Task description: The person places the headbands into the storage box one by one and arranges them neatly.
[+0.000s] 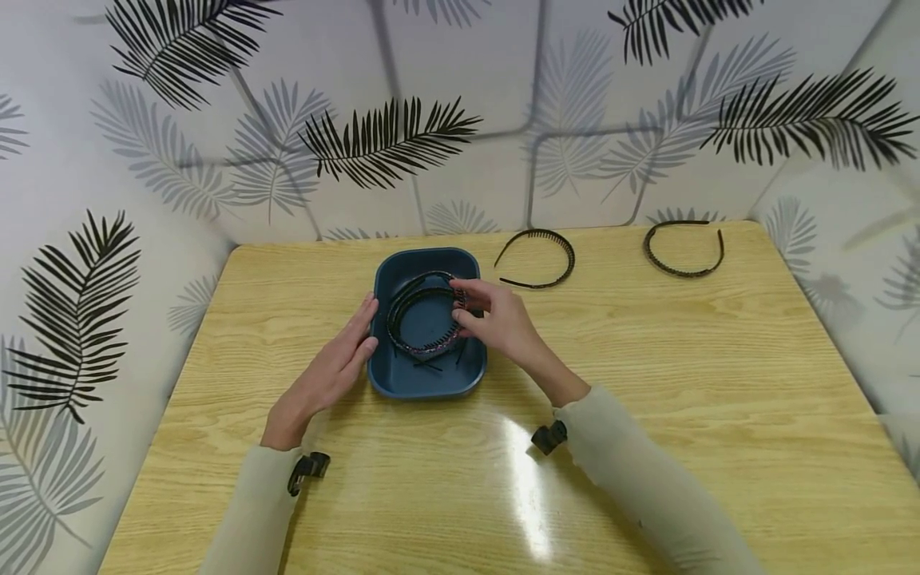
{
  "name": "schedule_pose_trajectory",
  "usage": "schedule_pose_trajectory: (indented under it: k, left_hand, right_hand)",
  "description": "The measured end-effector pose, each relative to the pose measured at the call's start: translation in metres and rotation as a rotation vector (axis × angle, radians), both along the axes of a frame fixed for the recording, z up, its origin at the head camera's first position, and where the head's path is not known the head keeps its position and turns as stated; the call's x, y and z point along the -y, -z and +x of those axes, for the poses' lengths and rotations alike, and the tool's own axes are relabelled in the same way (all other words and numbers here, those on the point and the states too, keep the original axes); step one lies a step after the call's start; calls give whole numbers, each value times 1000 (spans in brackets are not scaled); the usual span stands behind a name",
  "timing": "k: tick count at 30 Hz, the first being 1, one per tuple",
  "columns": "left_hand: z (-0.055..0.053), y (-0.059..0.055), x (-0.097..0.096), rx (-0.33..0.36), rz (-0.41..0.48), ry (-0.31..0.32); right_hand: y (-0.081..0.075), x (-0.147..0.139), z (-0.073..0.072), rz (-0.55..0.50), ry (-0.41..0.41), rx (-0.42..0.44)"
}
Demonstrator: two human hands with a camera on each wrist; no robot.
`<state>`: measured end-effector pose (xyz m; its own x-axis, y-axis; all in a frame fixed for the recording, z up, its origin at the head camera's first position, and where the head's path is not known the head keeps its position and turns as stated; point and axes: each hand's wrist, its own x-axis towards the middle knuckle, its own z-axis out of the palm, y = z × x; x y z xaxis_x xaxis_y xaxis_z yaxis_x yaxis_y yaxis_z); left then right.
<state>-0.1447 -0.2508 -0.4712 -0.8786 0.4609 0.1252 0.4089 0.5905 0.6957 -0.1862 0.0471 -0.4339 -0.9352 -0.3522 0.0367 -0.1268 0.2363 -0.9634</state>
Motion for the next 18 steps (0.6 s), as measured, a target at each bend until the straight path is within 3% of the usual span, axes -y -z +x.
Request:
schedule_pose_trajectory:
  k: [8,18]
  left_hand:
    - [0,0,0,4,2,2]
    - [0,0,-1,4,-6,-3]
  right_hand:
    - [0,-1,3,138,51,-172]
    - [0,-3,7,160,72,-276]
